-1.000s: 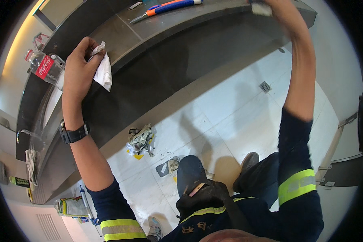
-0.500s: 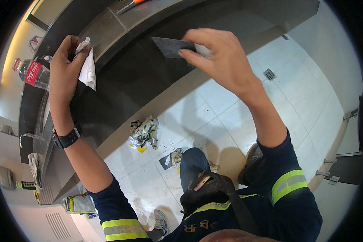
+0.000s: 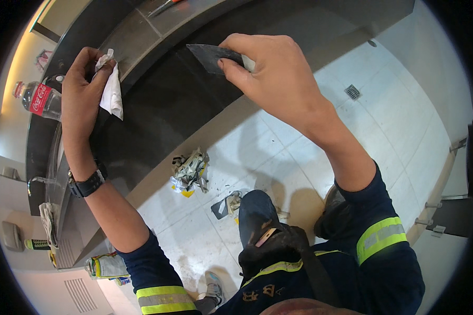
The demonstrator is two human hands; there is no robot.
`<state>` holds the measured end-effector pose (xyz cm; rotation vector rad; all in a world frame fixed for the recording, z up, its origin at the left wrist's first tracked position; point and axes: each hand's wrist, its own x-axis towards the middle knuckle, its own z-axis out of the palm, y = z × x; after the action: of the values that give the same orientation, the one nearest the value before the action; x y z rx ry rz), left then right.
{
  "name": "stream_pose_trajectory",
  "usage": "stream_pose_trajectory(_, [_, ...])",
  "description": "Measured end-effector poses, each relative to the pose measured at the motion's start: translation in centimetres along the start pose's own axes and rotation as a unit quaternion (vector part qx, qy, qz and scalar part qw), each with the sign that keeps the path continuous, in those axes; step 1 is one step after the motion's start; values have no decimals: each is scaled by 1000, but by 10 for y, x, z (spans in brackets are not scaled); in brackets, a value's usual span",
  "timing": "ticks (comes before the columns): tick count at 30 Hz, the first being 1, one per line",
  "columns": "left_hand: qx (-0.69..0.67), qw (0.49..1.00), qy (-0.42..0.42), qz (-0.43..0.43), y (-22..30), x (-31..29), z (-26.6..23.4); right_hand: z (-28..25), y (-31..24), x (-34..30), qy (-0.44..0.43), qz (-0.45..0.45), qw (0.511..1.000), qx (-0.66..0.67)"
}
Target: The person cleans a bathroom countertop using a cloth and a scraper. They wipe the surface, scrape off residue, and wipe again, repeating the process across different sections of the countertop.
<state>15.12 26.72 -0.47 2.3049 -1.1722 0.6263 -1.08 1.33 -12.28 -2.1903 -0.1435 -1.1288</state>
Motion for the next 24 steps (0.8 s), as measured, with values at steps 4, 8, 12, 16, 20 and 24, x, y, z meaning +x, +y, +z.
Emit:
stream_pose_trajectory(4, [4,1000,-7,-17,-4,1,-3,5,-4,8,-5,-33,999,-13])
stream_pose_trajectory(8, [-12,1000,-10,-8,-3,3,-2,7,5,6,11,-24,999,19])
stream_pose_trajectory(12, [-13,1000,-15,-12,-1,2,-3,22,-12,13,13,-35,999,40])
stream_pose_trajectory(16, [-23,1000,-10,-8,-2,-1,-3,10,5,-16,65,47,991,105])
stream_pose_trajectory(20, [-15,1000,-13,-13,-1,3,-1,31,23,-46,69,227,903,358])
stream_pose_trajectory(24, [-18,999,-20,-23,-2,3,-2,48,24,-58,-55,199,962,179])
